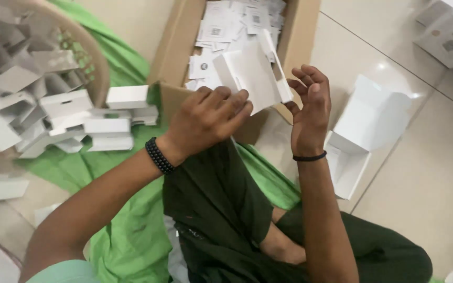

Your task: The person folds and packs product boxes according to instructions.

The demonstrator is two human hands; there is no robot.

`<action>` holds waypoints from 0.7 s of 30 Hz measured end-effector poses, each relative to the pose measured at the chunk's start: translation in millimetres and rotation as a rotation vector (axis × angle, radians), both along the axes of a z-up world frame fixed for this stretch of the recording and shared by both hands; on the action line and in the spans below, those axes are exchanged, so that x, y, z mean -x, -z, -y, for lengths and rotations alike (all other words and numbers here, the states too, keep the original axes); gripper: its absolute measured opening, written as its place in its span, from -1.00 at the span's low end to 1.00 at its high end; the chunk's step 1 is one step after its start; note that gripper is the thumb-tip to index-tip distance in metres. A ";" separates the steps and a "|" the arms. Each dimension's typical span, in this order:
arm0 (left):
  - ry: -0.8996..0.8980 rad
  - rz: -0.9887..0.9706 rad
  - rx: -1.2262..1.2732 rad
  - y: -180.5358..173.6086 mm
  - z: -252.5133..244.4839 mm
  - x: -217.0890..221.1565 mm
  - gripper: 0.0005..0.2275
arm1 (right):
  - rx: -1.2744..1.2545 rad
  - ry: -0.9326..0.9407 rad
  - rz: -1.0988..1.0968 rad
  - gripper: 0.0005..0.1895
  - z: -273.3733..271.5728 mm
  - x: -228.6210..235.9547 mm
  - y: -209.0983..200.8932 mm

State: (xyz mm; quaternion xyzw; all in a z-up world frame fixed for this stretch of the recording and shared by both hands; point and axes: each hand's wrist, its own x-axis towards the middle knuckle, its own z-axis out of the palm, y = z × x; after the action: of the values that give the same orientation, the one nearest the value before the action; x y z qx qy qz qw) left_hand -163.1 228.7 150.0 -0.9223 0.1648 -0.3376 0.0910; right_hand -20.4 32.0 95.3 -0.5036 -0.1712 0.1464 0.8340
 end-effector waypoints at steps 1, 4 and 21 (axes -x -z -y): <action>0.042 0.001 0.005 4.3 12.5 -15.6 -0.80 | 0.005 0.042 0.001 -0.56 18.8 -5.4 4.3; 0.222 0.028 -0.093 20.9 56.8 -58.0 -0.85 | 0.078 -0.006 0.029 -0.41 73.9 -13.2 17.1; 0.268 -0.662 0.918 144.1 221.6 -173.7 -0.53 | 0.901 0.620 0.229 -0.14 208.0 35.5 122.0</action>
State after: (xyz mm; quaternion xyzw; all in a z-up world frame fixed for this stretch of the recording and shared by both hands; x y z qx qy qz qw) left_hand 10.6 7.1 5.9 -0.8948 0.1363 -0.0765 -0.4181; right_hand -56.0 -176.1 -26.7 -0.8497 -0.0252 -0.1030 0.5164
